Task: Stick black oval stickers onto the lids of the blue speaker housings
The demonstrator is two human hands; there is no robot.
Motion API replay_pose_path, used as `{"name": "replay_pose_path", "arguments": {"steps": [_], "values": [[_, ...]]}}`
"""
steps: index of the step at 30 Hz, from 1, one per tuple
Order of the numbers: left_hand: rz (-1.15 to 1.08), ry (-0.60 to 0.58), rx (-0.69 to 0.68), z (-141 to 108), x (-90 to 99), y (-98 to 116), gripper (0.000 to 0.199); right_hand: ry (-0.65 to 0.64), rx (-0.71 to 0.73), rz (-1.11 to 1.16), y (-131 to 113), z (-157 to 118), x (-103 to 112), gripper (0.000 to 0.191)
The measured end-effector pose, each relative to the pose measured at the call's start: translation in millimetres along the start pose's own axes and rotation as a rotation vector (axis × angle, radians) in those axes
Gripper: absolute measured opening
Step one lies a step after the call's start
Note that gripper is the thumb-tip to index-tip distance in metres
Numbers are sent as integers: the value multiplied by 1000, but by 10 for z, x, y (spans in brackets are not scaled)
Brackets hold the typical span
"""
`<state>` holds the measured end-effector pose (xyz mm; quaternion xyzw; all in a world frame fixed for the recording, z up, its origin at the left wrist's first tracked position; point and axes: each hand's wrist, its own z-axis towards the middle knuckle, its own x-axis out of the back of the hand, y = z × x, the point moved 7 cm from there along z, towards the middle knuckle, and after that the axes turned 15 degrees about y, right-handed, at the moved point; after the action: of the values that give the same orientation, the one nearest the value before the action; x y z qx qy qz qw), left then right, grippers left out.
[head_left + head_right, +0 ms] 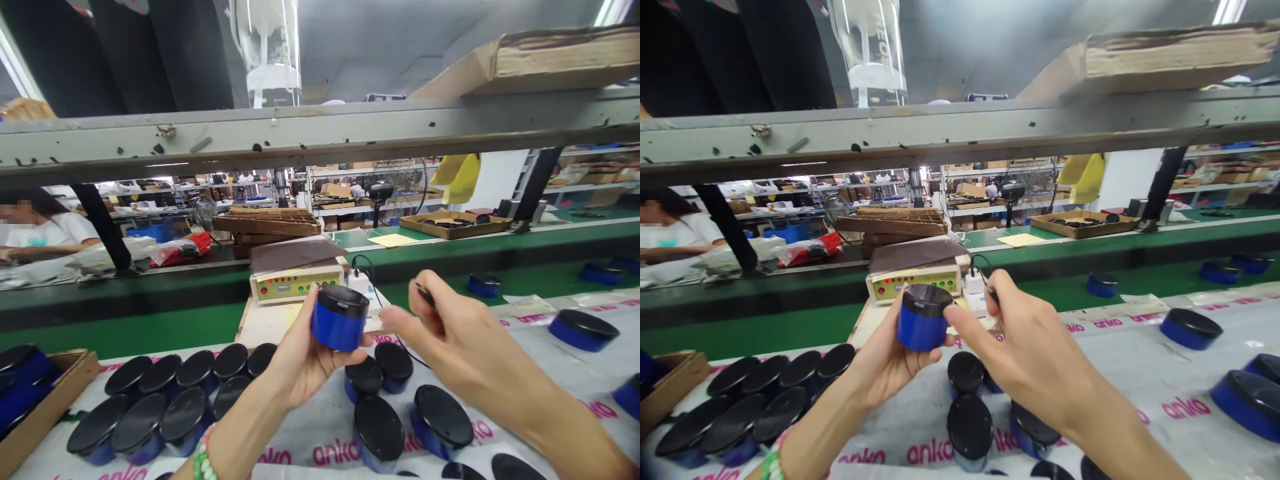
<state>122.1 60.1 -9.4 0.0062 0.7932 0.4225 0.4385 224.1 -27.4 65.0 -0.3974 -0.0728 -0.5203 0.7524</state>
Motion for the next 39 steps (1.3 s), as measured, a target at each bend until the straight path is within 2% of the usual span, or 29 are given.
{"name": "replay_pose_path", "arguments": {"steps": [1,4,7,10,14,17,20,23,25,27,30,32,35,37,39], "values": [[5,47,-27,-5,27,44,55,24,27,-9,-24,-36,42,33],[31,125,-87,-29,56,96,48,-27,184,38,-105,-128,42,29],[31,96,-142,-62,20,87,39,21,395,13,-193,-170,10,20],[32,57,-192,-88,-10,90,33,145,519,-53,-230,-166,8,26],[83,70,-255,-79,13,99,33,125,479,-93,-164,-136,-1,30],[202,63,-376,-89,14,118,45,45,438,-131,-91,-143,-10,30],[473,14,-575,-163,-59,159,52,-44,439,-183,-45,-174,-52,30],[726,14,-749,-266,-115,235,45,10,460,-169,-63,-164,-59,31],[879,65,-893,-344,-126,331,44,38,427,-75,-63,-121,-91,27],[1083,139,-1124,-448,-155,438,54,-38,354,44,-21,-67,-203,18],[1386,196,-1572,-642,-265,491,69,-160,300,148,50,-17,-377,18],[1484,128,-1868,-773,-359,428,61,-146,309,198,74,5,-409,17],[1481,-78,-2211,-947,-470,287,39,-105,337,287,64,6,-401,15],[1485,-174,-2315,-1001,-513,226,28,-97,360,315,32,-5,-393,17],[1509,-204,-2343,-1008,-531,208,21,-98,373,315,4,-13,-391,18]]}}
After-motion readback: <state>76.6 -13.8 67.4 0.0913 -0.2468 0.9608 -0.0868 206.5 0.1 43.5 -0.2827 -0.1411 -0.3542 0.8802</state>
